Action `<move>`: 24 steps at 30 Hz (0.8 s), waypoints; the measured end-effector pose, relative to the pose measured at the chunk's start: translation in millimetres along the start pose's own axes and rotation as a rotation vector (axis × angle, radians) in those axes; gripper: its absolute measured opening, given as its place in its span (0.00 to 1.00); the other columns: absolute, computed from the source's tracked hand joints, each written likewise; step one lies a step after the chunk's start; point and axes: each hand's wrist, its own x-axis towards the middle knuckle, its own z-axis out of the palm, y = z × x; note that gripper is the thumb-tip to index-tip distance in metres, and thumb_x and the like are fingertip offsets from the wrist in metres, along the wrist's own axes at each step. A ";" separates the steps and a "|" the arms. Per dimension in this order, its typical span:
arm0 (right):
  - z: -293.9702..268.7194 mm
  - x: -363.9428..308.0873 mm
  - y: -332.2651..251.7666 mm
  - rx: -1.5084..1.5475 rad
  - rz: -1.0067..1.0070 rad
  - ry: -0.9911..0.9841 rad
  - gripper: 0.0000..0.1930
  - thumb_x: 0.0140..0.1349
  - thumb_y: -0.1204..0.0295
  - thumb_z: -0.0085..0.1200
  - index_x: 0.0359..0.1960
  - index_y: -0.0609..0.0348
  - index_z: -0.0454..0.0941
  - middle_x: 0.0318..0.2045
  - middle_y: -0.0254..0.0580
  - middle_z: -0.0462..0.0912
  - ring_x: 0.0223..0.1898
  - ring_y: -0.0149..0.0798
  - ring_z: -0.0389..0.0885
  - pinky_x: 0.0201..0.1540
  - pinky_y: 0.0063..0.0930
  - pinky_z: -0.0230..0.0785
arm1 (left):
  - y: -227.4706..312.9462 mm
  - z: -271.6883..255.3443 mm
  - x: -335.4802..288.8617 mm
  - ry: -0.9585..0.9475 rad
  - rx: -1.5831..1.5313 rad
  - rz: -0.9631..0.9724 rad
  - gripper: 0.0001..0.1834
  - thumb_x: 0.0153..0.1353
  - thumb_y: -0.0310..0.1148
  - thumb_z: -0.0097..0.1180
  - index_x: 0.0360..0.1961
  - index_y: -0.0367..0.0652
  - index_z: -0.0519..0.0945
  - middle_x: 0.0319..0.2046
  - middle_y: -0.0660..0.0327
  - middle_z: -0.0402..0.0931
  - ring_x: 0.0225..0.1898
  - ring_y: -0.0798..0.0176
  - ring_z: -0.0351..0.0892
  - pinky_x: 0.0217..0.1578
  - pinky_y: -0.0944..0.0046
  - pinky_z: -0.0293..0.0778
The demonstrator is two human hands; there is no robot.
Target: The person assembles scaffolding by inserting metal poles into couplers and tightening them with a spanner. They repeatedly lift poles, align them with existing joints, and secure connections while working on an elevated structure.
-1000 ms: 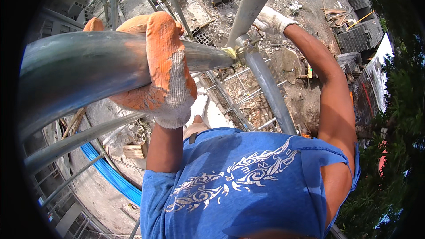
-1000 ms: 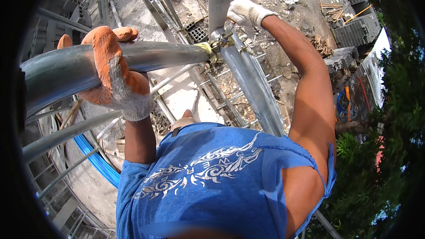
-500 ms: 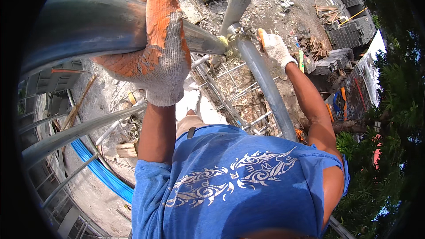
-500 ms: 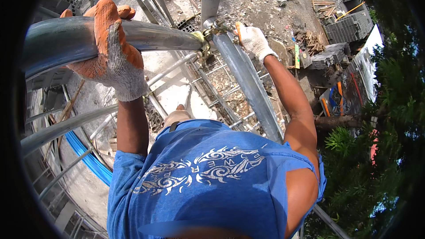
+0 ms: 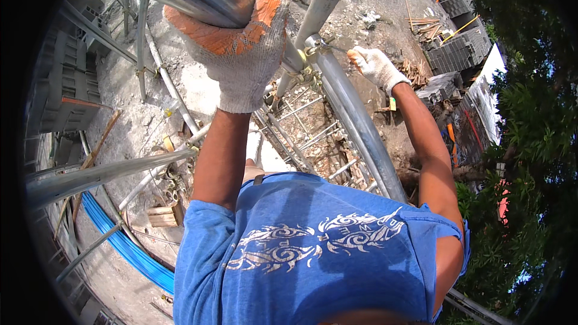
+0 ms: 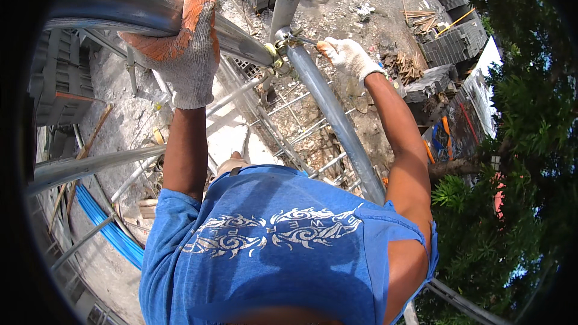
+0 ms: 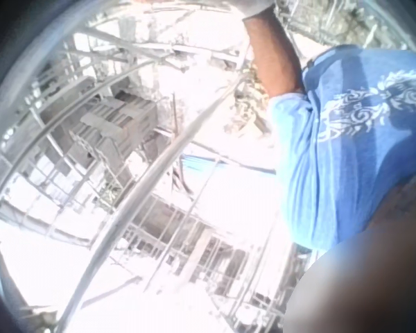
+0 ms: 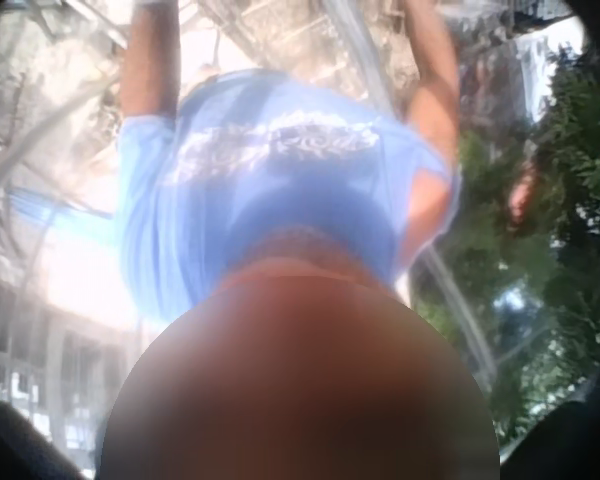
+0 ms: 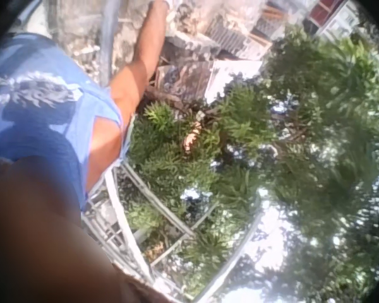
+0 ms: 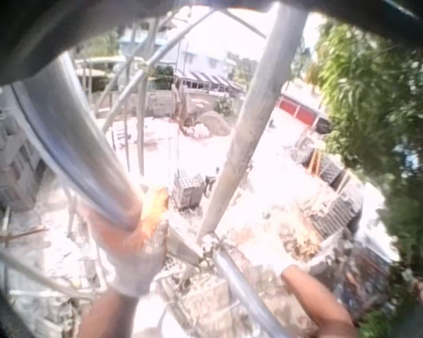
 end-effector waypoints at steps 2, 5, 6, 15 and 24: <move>0.8 1.4 1.7 -0.002 0.041 -0.036 0.16 0.76 0.58 0.45 0.47 0.56 0.80 0.27 0.42 0.81 0.27 0.37 0.77 0.35 0.33 0.70 | -0.3 3.4 -2.5 0.018 -0.094 -0.037 0.48 0.54 0.30 0.75 0.68 0.38 0.54 0.58 0.52 0.71 0.55 0.61 0.80 0.51 0.64 0.79; -0.4 -2.7 -8.0 0.125 0.067 -0.099 0.16 0.76 0.59 0.44 0.45 0.57 0.79 0.27 0.47 0.81 0.29 0.40 0.77 0.37 0.34 0.70 | 4.7 9.6 -1.7 0.015 -0.500 -0.206 0.47 0.54 0.28 0.76 0.67 0.39 0.55 0.55 0.51 0.73 0.53 0.61 0.81 0.50 0.64 0.80; 0.4 -5.3 -15.5 0.079 0.088 -0.076 0.19 0.78 0.57 0.40 0.44 0.59 0.78 0.28 0.49 0.80 0.31 0.42 0.79 0.39 0.36 0.71 | 7.0 13.8 -0.4 0.082 -0.634 -0.221 0.46 0.53 0.27 0.75 0.67 0.39 0.56 0.54 0.51 0.74 0.52 0.61 0.81 0.49 0.64 0.80; -20.3 -38.4 -111.0 0.147 0.524 -0.195 0.29 0.76 0.45 0.35 0.42 0.61 0.77 0.25 0.43 0.75 0.22 0.35 0.75 0.22 0.36 0.73 | 5.0 20.6 -3.2 0.089 -0.851 -0.304 0.39 0.57 0.26 0.73 0.62 0.42 0.58 0.48 0.55 0.79 0.47 0.63 0.83 0.44 0.64 0.81; -19.0 -31.9 -123.9 0.102 0.602 -0.249 0.25 0.76 0.51 0.36 0.52 0.60 0.75 0.24 0.40 0.74 0.16 0.35 0.77 0.13 0.33 0.73 | 21.7 30.6 22.3 0.181 -0.451 -0.426 0.35 0.56 0.34 0.73 0.57 0.37 0.63 0.41 0.58 0.81 0.40 0.66 0.82 0.42 0.66 0.78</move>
